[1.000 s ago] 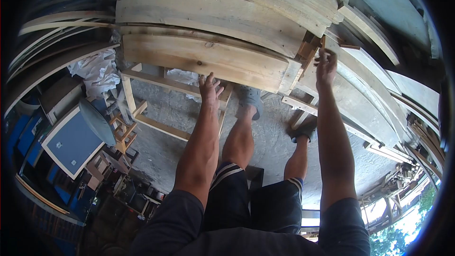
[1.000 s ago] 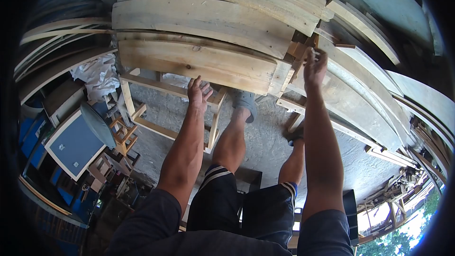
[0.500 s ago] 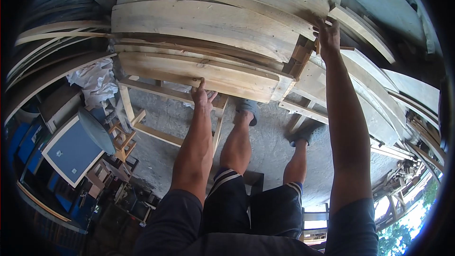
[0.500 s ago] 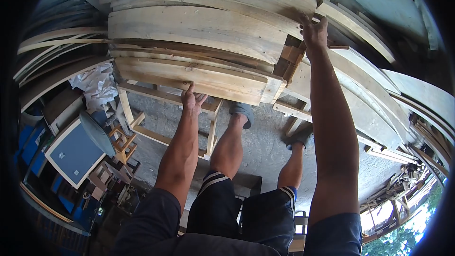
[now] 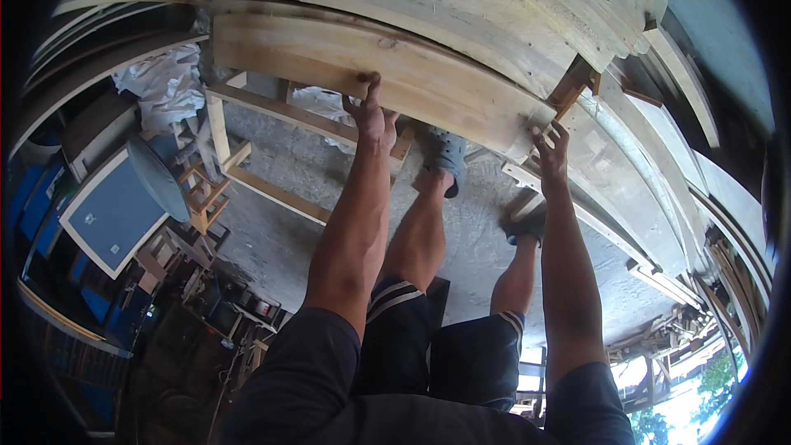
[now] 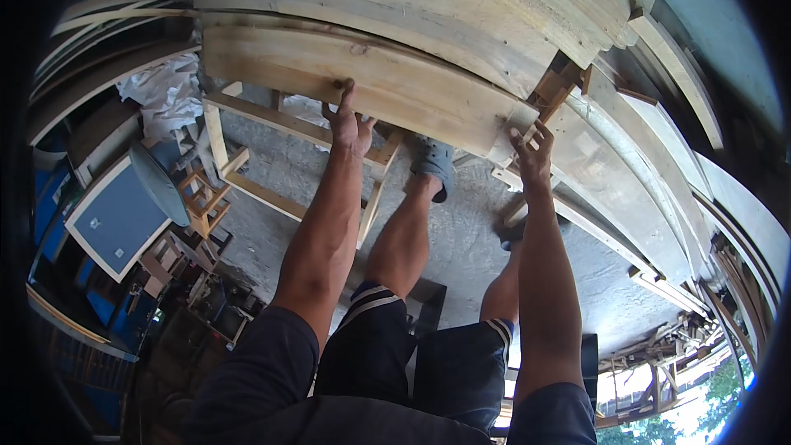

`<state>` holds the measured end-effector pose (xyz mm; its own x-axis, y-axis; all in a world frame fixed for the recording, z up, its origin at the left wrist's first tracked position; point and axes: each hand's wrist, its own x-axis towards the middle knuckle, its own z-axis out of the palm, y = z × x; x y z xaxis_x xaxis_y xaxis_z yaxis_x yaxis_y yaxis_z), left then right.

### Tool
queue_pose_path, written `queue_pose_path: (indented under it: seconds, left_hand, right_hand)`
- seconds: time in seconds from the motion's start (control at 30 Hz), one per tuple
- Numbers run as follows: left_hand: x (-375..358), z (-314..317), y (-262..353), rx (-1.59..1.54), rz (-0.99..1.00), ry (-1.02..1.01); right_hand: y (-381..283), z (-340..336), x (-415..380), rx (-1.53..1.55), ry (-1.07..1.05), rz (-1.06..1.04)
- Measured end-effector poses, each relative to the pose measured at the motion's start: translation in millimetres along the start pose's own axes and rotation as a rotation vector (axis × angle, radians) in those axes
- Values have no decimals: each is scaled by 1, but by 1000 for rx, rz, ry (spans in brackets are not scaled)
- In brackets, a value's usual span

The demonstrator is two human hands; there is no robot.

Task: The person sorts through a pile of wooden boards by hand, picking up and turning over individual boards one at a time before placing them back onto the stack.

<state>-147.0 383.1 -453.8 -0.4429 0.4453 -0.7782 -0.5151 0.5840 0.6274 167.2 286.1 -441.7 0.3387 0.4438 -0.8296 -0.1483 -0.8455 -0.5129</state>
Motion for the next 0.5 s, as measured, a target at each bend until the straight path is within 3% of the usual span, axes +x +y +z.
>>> queue_pose_path:
  seconds: [0.07, 0.17, 0.23, 0.3, 0.4, 0.5]
  left_hand:
    - [18, -14, -3, 4, -108, -72]
    - [32, -6, 1, -48, -80, -219]
    - [40, -1, -6, -119, -32, -243]
    - [37, 8, -6, -121, 123, -358]
    - [35, 3, 1, -79, 87, -270]
    - [35, 8, 1, -22, 63, -231]
  right_hand:
    - [13, 3, 10, 24, 15, -6]
    - [11, 4, 20, 44, -16, 9]
    - [19, 9, 32, -134, -31, -49]
    - [25, 11, 36, -44, -31, -72]
    - [39, 14, 33, -60, -33, -43]
    - [36, 11, 36, 21, -62, -193]
